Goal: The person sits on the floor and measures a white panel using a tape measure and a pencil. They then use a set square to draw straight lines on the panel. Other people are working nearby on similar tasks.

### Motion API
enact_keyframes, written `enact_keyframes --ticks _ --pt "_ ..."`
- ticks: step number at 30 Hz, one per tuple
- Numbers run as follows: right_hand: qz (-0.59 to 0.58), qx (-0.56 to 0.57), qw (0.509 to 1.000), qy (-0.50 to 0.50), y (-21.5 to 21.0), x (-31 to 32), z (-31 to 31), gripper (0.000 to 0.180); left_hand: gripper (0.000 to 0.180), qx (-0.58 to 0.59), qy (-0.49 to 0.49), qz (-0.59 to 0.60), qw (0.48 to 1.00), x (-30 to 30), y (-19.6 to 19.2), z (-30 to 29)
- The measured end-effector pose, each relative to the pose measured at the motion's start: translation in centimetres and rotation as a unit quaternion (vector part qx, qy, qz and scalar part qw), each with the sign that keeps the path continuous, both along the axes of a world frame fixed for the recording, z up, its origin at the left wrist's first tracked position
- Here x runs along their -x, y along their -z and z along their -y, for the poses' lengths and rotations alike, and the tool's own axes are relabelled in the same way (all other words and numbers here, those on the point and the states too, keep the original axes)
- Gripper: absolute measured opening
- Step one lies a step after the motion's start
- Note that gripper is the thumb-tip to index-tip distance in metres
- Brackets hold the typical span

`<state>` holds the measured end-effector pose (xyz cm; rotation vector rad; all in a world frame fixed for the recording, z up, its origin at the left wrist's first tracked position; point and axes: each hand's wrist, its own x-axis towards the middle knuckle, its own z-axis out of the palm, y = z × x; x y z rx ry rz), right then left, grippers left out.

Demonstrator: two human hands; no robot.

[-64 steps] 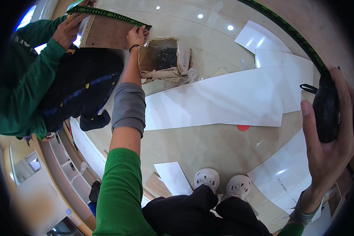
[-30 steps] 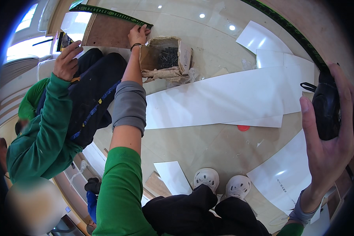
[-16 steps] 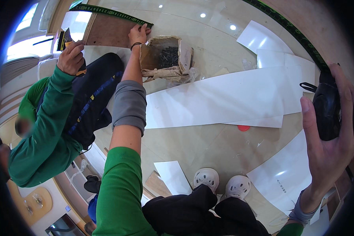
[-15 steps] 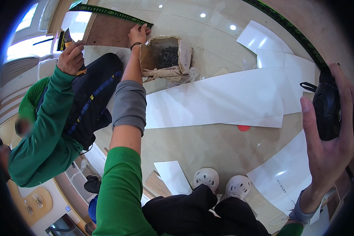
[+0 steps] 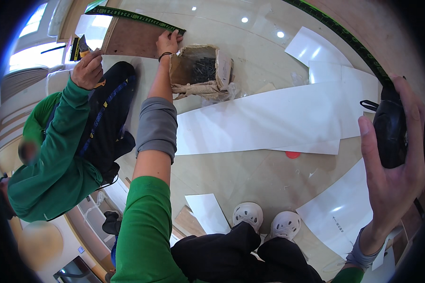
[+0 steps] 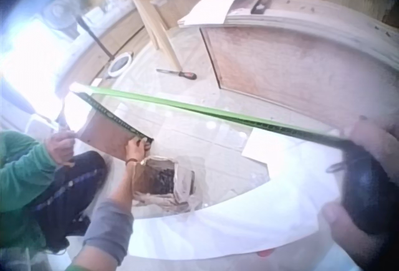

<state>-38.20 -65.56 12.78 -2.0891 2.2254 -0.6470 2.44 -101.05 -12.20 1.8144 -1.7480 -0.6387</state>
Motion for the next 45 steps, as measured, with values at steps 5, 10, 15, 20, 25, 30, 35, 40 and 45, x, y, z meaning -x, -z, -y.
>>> enact_keyframes --ticks 5,10,15,20,25,30,35,40,45 --pt "0.001 -0.001 1.000 -0.006 0.2 0.0 0.0 0.050 0.026 -0.003 0.002 -0.016 1.000 -0.5 0.0 0.0" --pt "-0.004 0.002 1.000 -0.019 0.0 0.2 0.0 0.050 0.026 -0.003 0.009 0.021 1.000 -1.3 0.5 0.7" --pt "0.030 0.006 0.999 -0.017 -0.3 0.2 0.0 0.049 0.026 -0.014 0.006 0.027 1.000 -0.6 0.6 0.7" --pt "0.023 0.020 0.999 -0.035 0.8 1.0 -0.2 0.049 0.027 -0.013 -0.005 0.031 0.999 -1.5 0.5 0.5" --pt "0.004 0.021 0.999 -0.031 0.1 0.6 0.0 0.049 0.027 -0.005 0.018 0.014 1.000 -1.1 0.8 1.0" --pt "0.001 0.007 1.000 -0.015 -0.7 0.0 0.0 0.050 0.027 -0.006 -0.001 0.066 0.998 -0.7 -0.1 0.8" --pt "0.017 0.005 1.000 -0.015 0.2 0.0 0.1 0.049 0.032 0.013 -0.001 0.121 0.993 -0.6 -0.6 -0.2" --pt "-0.001 0.007 1.000 -0.017 -0.7 0.0 0.1 0.048 0.032 0.019 0.005 0.118 0.993 -0.2 -0.4 0.5" --pt "0.024 0.000 1.000 -0.011 0.3 0.0 0.4 0.048 0.034 0.017 -0.004 0.128 0.992 -0.3 -1.2 -0.6"
